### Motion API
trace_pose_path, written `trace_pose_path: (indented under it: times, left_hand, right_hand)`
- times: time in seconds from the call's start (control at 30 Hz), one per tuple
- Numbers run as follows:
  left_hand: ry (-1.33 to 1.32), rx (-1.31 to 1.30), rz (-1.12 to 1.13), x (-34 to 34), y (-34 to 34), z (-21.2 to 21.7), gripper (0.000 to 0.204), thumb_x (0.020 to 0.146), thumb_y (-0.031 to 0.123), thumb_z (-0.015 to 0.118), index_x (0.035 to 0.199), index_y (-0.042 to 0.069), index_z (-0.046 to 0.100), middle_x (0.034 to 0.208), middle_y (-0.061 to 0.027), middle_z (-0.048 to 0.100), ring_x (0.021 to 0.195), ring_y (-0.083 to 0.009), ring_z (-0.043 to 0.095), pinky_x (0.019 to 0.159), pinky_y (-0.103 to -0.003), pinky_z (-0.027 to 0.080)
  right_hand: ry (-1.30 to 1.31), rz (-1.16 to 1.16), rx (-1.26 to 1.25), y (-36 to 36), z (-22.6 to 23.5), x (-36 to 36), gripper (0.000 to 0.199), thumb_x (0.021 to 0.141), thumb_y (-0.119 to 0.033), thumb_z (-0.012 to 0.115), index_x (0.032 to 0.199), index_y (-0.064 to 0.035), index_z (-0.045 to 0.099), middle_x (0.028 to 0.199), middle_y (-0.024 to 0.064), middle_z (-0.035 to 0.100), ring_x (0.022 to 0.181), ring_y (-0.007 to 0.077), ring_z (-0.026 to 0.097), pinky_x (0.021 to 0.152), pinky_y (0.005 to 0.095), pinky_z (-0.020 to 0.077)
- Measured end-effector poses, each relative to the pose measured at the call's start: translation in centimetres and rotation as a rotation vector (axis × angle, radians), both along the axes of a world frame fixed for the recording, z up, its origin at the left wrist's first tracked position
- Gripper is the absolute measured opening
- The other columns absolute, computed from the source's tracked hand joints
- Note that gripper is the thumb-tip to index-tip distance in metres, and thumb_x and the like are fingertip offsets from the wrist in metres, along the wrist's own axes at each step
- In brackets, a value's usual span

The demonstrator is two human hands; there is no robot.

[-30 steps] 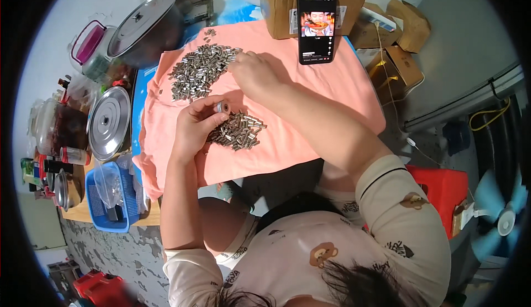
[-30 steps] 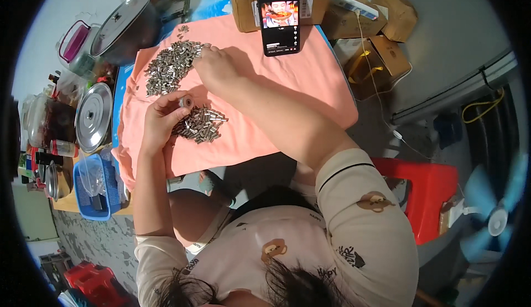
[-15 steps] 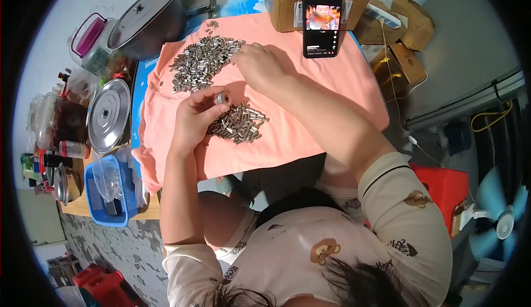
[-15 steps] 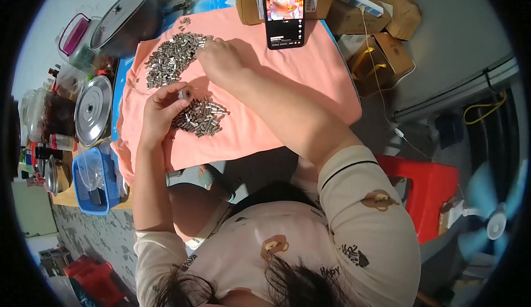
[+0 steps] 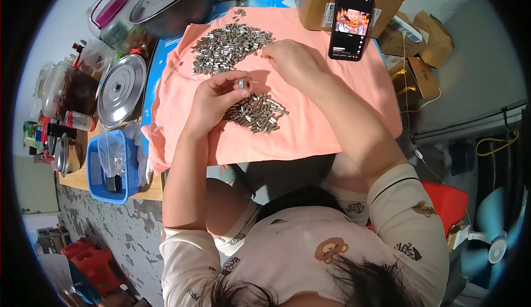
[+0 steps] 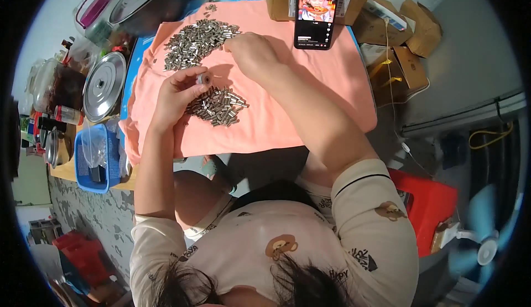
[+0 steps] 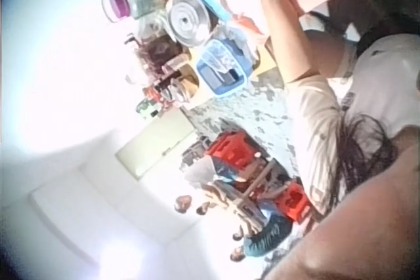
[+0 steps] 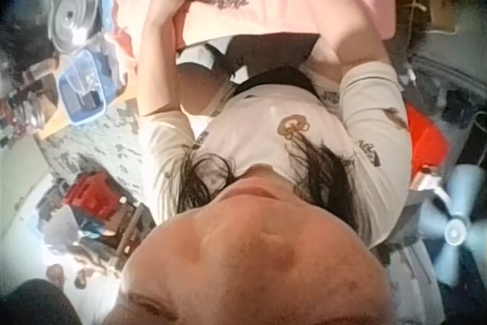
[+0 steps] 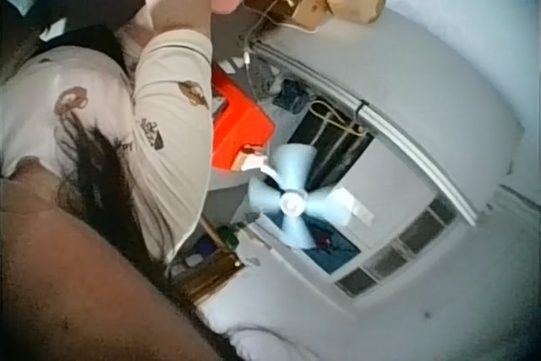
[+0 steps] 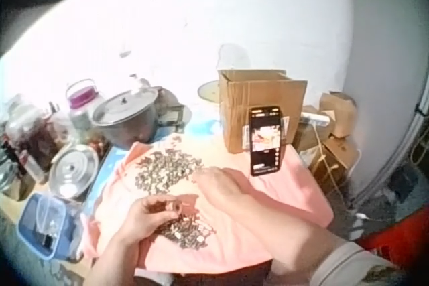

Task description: Sorting small metal hardware components into a container.

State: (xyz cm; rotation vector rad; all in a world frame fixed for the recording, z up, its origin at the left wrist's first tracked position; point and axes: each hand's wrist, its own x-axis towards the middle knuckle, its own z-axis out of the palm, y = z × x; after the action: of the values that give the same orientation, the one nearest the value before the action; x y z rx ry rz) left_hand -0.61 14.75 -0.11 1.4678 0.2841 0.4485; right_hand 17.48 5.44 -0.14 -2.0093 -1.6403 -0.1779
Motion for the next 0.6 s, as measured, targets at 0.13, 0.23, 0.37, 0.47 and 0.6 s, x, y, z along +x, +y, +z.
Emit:
trace_pose_path:
  times: [0.13,0.23,0.37,0.47,0.6]
  left_hand:
    - [0.0,0.012,-0.009,0.0,0.1,-0.2,0.029,0.074,-0.002,0.061,0.102,-0.003,0.055,0.083,-0.0014,0.057,0.075,-0.0067,0.054,0.069,-0.019,0.045]
    - [0.008,0.015,-0.008,-0.1,0.1,-0.2,0.029,0.074,-0.001,0.062,0.103,-0.003,0.055,0.083,-0.0013,0.057,0.075,-0.0066,0.054,0.068,-0.019,0.045]
    - [0.032,0.022,-0.001,-0.2,0.2,0.1,0.03,0.074,-0.001,0.062,0.103,-0.003,0.055,0.084,-0.0014,0.057,0.075,-0.0067,0.054,0.068,-0.019,0.045]
    - [0.02,-0.006,-0.004,-0.1,0.1,0.0,0.03,0.074,-0.001,0.062,0.103,-0.003,0.055,0.085,-0.0017,0.058,0.076,-0.0071,0.054,0.069,-0.019,0.046]
    - [0.014,-0.015,-0.008,0.0,-0.1,0.2,0.029,0.074,-0.001,0.062,0.102,-0.002,0.055,0.085,-0.0017,0.058,0.076,-0.0071,0.054,0.07,-0.019,0.045]
  right_hand:
    - [-0.044,-0.024,-0.022,0.0,-0.1,-0.3,0.012,0.072,-0.007,0.055,0.082,-0.0048,0.061,0.082,0.0096,0.06,0.082,0.0264,0.056,0.071,0.0364,0.0449]
    - [-0.064,-0.026,-0.035,0.2,-0.1,-0.4,0.009,0.071,-0.007,0.055,0.079,-0.0048,0.06,0.08,0.0094,0.06,0.081,0.026,0.055,0.071,0.036,0.0447]
    - [-0.135,0.048,-0.026,0.3,0.3,-1.0,0.006,0.071,-0.007,0.055,0.075,-0.0046,0.058,0.077,0.0101,0.058,0.079,0.0267,0.055,0.07,0.0366,0.0442]
    - [-0.101,-0.027,-0.001,0.1,0.2,-1.5,0.005,0.071,-0.007,0.055,0.073,-0.0044,0.057,0.075,0.0111,0.057,0.077,0.0276,0.055,0.068,0.0373,0.0436]
    - [-0.042,-0.033,-0.029,0.2,0.0,-1.2,0.004,0.07,-0.007,0.054,0.072,-0.004,0.057,0.075,0.0109,0.056,0.076,0.0275,0.054,0.067,0.038,0.0431]
